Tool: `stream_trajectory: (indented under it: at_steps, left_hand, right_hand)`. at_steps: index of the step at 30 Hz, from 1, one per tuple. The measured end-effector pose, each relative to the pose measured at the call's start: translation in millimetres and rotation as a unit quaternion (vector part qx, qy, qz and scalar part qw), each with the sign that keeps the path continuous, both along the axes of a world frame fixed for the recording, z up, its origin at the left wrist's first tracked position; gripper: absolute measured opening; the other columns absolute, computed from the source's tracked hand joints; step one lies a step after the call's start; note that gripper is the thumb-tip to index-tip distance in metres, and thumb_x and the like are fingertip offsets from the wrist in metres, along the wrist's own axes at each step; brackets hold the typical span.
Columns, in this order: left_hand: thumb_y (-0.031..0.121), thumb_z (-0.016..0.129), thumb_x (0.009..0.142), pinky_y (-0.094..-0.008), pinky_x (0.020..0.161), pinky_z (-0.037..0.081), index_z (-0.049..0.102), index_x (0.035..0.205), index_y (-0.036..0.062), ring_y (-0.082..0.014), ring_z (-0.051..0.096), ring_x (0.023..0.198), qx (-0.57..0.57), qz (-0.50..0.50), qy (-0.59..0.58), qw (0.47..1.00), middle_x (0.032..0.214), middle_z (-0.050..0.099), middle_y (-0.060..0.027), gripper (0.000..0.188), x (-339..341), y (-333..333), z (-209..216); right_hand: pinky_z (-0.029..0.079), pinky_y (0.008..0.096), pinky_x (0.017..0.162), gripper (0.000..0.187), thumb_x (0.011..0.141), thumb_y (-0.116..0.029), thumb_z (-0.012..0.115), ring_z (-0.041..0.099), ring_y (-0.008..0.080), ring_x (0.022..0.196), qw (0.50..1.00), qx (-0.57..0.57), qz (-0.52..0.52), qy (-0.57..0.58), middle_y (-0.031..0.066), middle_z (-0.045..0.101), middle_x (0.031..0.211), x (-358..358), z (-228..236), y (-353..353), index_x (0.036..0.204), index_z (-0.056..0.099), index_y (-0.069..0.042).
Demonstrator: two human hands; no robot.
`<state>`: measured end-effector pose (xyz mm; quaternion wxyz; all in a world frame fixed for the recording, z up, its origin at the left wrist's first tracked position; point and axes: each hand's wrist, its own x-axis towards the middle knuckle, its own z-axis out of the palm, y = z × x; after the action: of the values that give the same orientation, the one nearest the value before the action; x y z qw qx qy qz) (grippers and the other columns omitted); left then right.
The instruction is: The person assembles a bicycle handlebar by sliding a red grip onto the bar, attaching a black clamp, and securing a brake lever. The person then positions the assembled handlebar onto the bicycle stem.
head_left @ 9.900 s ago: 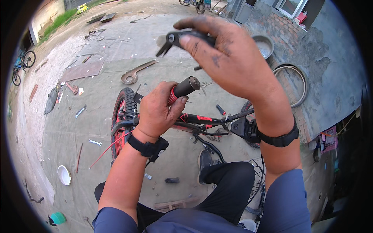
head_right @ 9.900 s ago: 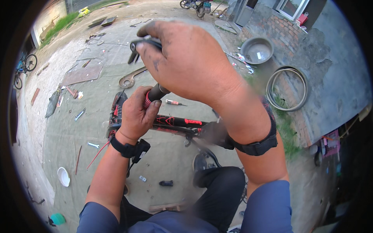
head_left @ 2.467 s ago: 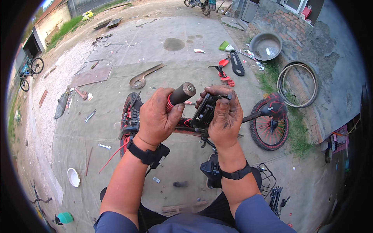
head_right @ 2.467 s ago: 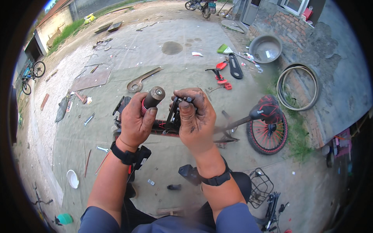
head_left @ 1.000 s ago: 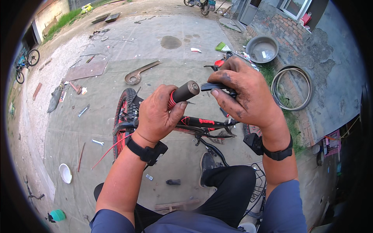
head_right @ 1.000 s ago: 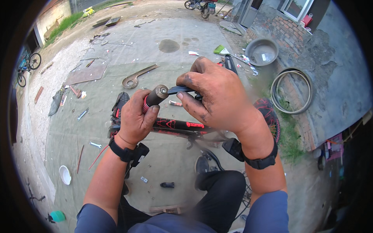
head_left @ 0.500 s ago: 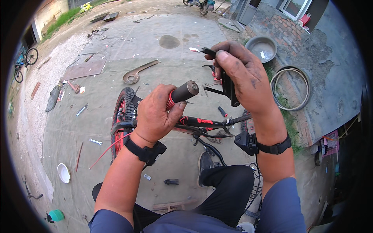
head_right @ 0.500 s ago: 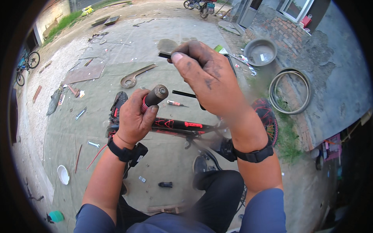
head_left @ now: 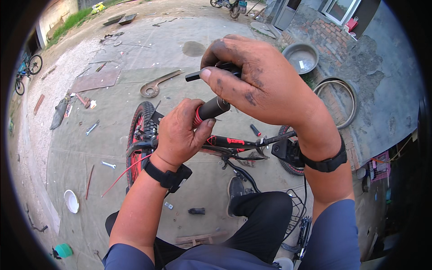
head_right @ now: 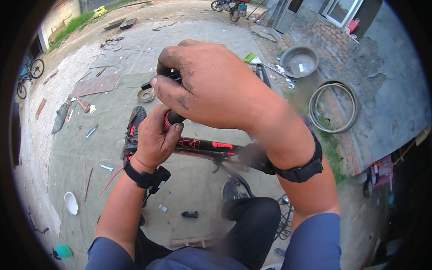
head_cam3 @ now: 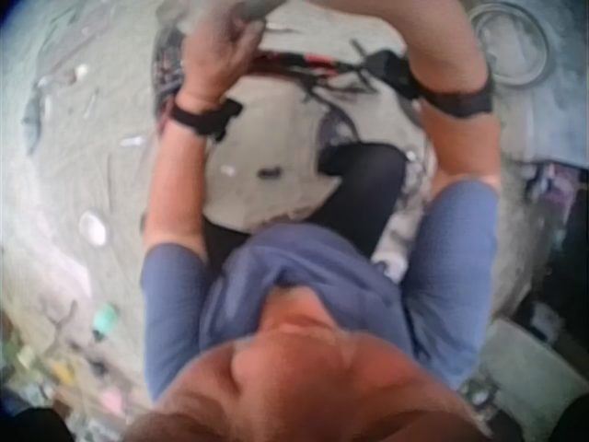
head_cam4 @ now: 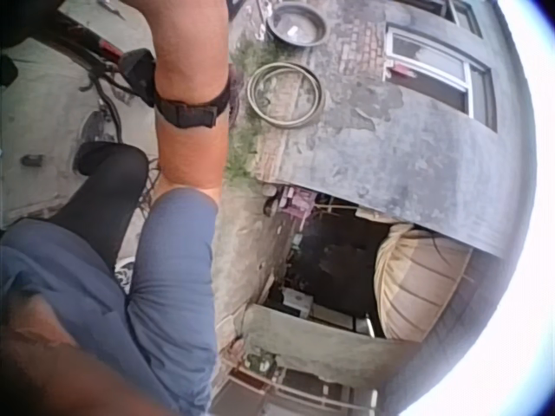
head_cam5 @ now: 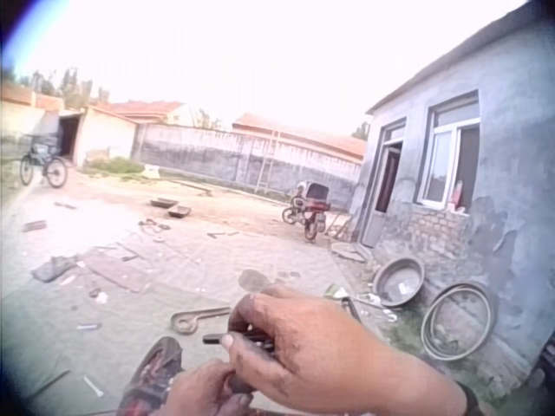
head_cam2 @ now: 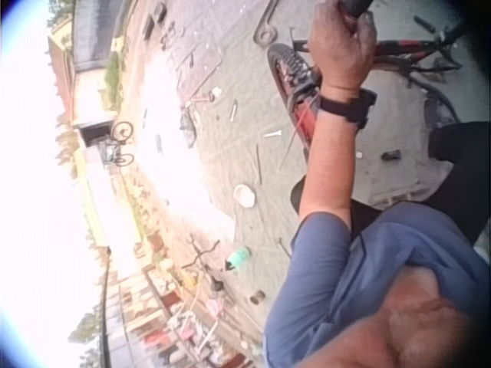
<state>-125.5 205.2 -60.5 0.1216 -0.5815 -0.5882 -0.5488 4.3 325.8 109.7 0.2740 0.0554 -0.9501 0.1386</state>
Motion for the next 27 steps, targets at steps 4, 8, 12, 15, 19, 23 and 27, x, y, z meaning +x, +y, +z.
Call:
stream_trajectory:
  at_steps: [4, 8, 12, 15, 19, 23, 27]
  left_hand:
    - [0.021, 0.076, 0.088, -0.0418, 0.063, 0.052, 0.063, 0.111, 0.0078, -0.0316, 0.065, 0.072, -0.011, -0.004, -0.012, 1.0, 0.087, 0.062, -0.0103, 0.03, 1.6, -1.8, 0.3]
    - [0.021, 0.076, 0.088, -0.0417, 0.064, 0.052, 0.063, 0.113, 0.0077, -0.0313, 0.065, 0.073, -0.012, -0.001, -0.008, 1.0, 0.088, 0.063, -0.0104, 0.031, 1.5, -2.7, 1.0]
    - [0.021, 0.075, 0.09, -0.0414, 0.066, 0.053, 0.064, 0.115, 0.008, -0.0319, 0.067, 0.076, -0.003, -0.002, 0.014, 1.0, 0.092, 0.066, -0.0113, 0.031, 0.2, -1.9, 0.7]
    - [0.022, 0.074, 0.091, -0.0417, 0.067, 0.054, 0.064, 0.114, 0.0084, -0.033, 0.068, 0.077, -0.009, -0.011, -0.01, 1.0, 0.092, 0.068, -0.0118, 0.029, 0.2, -1.5, -0.9]
    - [0.023, 0.074, 0.092, -0.0417, 0.066, 0.054, 0.065, 0.113, 0.0086, -0.033, 0.068, 0.075, -0.05, -0.018, -0.034, 0.998, 0.088, 0.068, -0.011, 0.027, -0.2, -3.5, -3.1]
    - [0.023, 0.075, 0.091, -0.0415, 0.065, 0.054, 0.066, 0.111, 0.009, -0.0322, 0.069, 0.076, -0.063, -0.014, -0.016, 0.998, 0.087, 0.068, -0.0112, 0.026, -1.9, -4.2, -4.1]
    - [0.022, 0.076, 0.089, -0.0425, 0.067, 0.055, 0.068, 0.111, 0.0093, -0.0344, 0.071, 0.081, -0.009, -0.008, 0.023, 1.0, 0.094, 0.071, -0.0125, 0.027, -2.3, -1.5, -4.5]
  right_hand:
    - [0.049, 0.0417, 0.071, 0.023, 0.097, -0.02, 0.068, 0.06, 0.0349, 0.077, 0.998, 0.055, -0.015, -0.014, 0.0175, 0.061, 0.084, -7.6, 4.4, -5.2, 0.101, 0.068, 0.002]
    - [0.051, 0.0462, 0.074, 0.024, 0.096, -0.024, 0.065, 0.063, 0.0404, 0.083, 0.991, 0.099, -0.041, -0.079, 0.0195, 0.066, 0.089, -13.0, 12.2, -11.3, 0.097, 0.068, 0.001]
    - [0.053, 0.0485, 0.078, 0.025, 0.096, -0.025, 0.064, 0.066, 0.0408, 0.088, 0.982, 0.133, -0.053, -0.124, 0.02, 0.068, 0.091, -20.4, 17.3, -20.3, 0.097, 0.068, 0.0]
    - [0.053, 0.0497, 0.08, 0.026, 0.096, -0.025, 0.061, 0.067, 0.0412, 0.09, 0.974, 0.163, -0.065, -0.144, 0.0197, 0.068, 0.091, -25.8, 17.8, -27.0, 0.098, 0.068, 0.0]
    - [0.053, 0.0508, 0.081, 0.026, 0.097, -0.024, 0.058, 0.067, 0.0416, 0.09, 0.969, 0.186, -0.048, -0.155, 0.0194, 0.068, 0.09, -30.1, 17.8, -27.9, 0.1, 0.068, -0.001]
    - [0.058, 0.0496, 0.072, 0.022, 0.089, -0.025, 0.066, 0.072, 0.0398, 0.08, 0.974, 0.214, 0.008, -0.076, 0.0182, 0.073, 0.083, -27.5, 15.2, -24.6, 0.09, 0.071, -0.004]
    - [0.057, 0.0484, 0.068, 0.019, 0.085, -0.025, 0.07, 0.072, 0.0365, 0.079, 0.969, 0.231, 0.064, -0.059, 0.0141, 0.071, 0.084, -11.0, 12.7, -21.1, 0.093, 0.07, -0.007]
